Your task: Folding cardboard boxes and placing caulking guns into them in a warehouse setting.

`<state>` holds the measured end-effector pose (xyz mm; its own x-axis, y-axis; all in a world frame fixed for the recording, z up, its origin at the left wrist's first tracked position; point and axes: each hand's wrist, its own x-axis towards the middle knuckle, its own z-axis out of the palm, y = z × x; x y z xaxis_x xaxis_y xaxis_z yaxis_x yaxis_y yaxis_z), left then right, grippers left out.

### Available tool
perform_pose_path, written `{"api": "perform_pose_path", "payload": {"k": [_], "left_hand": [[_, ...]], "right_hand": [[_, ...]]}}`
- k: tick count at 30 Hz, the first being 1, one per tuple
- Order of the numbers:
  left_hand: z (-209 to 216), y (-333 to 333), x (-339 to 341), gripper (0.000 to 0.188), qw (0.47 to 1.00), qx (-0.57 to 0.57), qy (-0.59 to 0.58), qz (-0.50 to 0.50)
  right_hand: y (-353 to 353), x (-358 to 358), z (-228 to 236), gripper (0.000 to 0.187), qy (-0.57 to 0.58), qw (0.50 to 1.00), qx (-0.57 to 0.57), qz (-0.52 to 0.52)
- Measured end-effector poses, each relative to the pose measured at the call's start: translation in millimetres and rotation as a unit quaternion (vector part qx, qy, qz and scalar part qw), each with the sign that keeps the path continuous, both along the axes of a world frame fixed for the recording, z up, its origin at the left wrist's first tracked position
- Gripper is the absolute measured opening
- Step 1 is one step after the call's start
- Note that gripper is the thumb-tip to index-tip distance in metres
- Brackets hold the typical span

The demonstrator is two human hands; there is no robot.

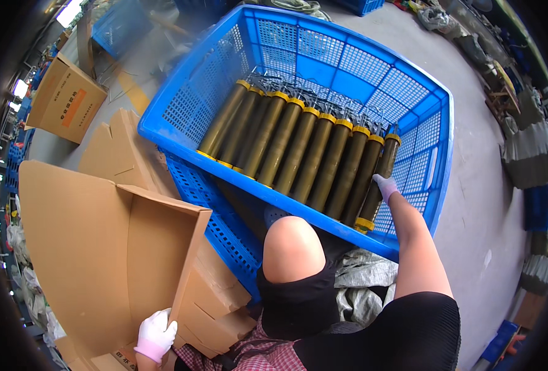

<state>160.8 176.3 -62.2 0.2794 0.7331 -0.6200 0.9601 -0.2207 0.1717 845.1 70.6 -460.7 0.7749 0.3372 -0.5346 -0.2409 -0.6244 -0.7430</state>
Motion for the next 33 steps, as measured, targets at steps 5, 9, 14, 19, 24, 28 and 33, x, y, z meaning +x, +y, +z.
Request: {"api": "perform_pose_path", "payload": {"k": [5,9,14,19,24,28,33], "left_hand": [[-21,-16,20,0.03,0.977,0.183,-0.105,-0.018],[-34,-14,39,0.03,0.979,0.179,-0.094,-0.028],[-20,-29,62,0.043,0.983,0.164,0.001,-0.082],[69,-31,83,0.076,0.83,0.455,-0.255,-0.197],[86,-13,54,0.092,0.884,0.343,-0.315,-0.044],[68,-3,-17,0.101,0.833,-0.069,-0.512,0.197],[23,-2,-48,0.101,0.785,-0.243,-0.49,0.291]], "right_hand": [[44,-18,77,0.053,0.044,0.99,0.095,-0.098],[67,-26,222,0.048,0.083,0.95,0.284,-0.1],[79,-168,372,0.044,-0.013,0.867,0.497,-0.021],[56,-399,436,0.081,-0.082,0.924,0.346,0.14],[29,-498,404,0.094,0.066,0.691,0.55,0.464],[48,-506,372,0.078,-0.394,0.557,0.38,0.625],[60,-517,309,0.03,-0.419,0.468,0.413,0.659]]}}
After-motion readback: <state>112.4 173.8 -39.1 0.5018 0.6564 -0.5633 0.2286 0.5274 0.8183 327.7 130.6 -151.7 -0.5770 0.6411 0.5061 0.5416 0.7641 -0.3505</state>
